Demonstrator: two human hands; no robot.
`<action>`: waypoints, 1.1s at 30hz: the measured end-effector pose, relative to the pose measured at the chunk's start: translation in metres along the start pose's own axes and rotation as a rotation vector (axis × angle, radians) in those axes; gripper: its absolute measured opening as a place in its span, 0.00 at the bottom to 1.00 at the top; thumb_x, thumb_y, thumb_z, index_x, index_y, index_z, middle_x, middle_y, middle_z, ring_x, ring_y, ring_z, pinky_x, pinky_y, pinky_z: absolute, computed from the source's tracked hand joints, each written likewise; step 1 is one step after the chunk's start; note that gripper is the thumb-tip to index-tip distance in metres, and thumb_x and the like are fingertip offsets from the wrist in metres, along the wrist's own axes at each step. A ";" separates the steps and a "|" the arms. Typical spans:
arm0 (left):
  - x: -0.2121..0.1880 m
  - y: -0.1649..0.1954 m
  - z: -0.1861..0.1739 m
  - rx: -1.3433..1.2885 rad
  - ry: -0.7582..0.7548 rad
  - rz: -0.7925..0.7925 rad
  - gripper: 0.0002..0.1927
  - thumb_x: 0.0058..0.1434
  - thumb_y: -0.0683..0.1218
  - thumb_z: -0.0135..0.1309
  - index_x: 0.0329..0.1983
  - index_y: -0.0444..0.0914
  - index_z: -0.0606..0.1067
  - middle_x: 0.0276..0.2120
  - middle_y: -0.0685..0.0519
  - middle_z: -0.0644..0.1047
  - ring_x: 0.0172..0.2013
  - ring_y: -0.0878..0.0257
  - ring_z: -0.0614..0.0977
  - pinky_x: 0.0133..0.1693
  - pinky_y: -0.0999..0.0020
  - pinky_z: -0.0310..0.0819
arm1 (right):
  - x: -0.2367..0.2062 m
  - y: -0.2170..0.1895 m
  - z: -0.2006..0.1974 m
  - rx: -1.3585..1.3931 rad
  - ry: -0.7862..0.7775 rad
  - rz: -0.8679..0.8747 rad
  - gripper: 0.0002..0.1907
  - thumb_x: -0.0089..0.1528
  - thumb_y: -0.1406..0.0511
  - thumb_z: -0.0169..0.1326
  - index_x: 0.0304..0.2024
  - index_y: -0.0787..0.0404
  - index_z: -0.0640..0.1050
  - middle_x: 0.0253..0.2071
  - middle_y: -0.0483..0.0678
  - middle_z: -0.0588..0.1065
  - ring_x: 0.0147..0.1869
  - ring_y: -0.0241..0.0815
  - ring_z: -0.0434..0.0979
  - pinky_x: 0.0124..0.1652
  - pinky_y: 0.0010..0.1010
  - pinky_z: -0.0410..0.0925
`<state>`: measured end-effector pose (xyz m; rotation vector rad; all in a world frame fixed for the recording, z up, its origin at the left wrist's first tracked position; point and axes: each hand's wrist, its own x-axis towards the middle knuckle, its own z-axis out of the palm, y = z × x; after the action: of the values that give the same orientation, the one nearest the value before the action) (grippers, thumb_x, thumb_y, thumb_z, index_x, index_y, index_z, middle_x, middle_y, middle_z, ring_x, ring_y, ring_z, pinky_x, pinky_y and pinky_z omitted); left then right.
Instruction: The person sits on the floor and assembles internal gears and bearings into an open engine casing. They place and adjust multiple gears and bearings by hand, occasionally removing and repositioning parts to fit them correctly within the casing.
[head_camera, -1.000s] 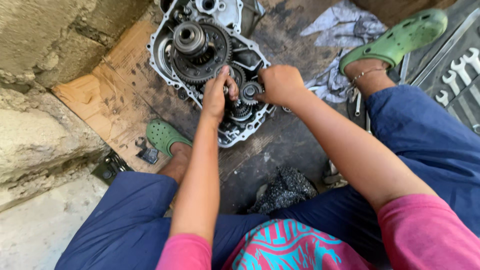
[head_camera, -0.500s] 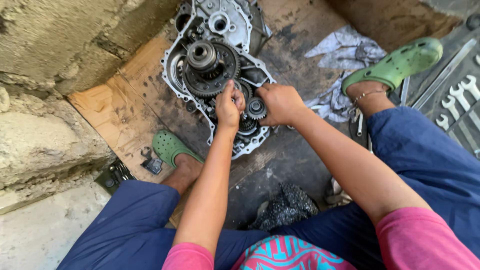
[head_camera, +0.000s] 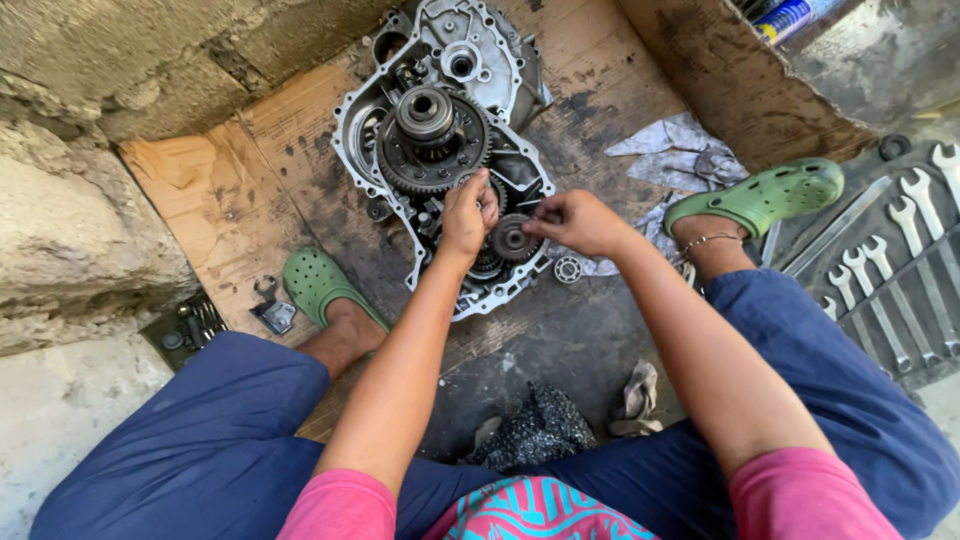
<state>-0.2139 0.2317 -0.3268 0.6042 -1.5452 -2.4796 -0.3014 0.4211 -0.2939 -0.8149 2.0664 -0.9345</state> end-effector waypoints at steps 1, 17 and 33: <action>-0.001 -0.001 -0.001 0.022 -0.007 -0.017 0.30 0.73 0.57 0.43 0.15 0.39 0.63 0.12 0.55 0.64 0.14 0.66 0.63 0.20 0.70 0.53 | 0.000 0.002 0.008 0.046 0.015 -0.031 0.17 0.62 0.56 0.65 0.35 0.65 0.81 0.22 0.45 0.71 0.29 0.33 0.64 0.31 0.31 0.63; -0.002 -0.010 -0.005 -0.096 0.022 -0.023 0.28 0.71 0.54 0.46 0.15 0.39 0.63 0.13 0.55 0.64 0.14 0.66 0.63 0.20 0.69 0.52 | 0.015 0.000 0.025 -0.190 0.259 0.144 0.22 0.59 0.49 0.64 0.34 0.62 0.82 0.28 0.54 0.78 0.32 0.51 0.78 0.37 0.41 0.71; -0.018 -0.024 0.005 -0.217 0.216 0.068 0.28 0.74 0.62 0.42 0.21 0.41 0.64 0.18 0.56 0.65 0.21 0.67 0.66 0.26 0.70 0.55 | -0.010 -0.010 0.038 -0.366 0.422 -0.029 0.25 0.51 0.51 0.69 0.46 0.53 0.80 0.41 0.52 0.80 0.46 0.57 0.80 0.43 0.46 0.72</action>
<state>-0.1978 0.2532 -0.3413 0.7411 -1.1815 -2.3967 -0.2633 0.4097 -0.3010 -0.8917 2.6521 -0.8036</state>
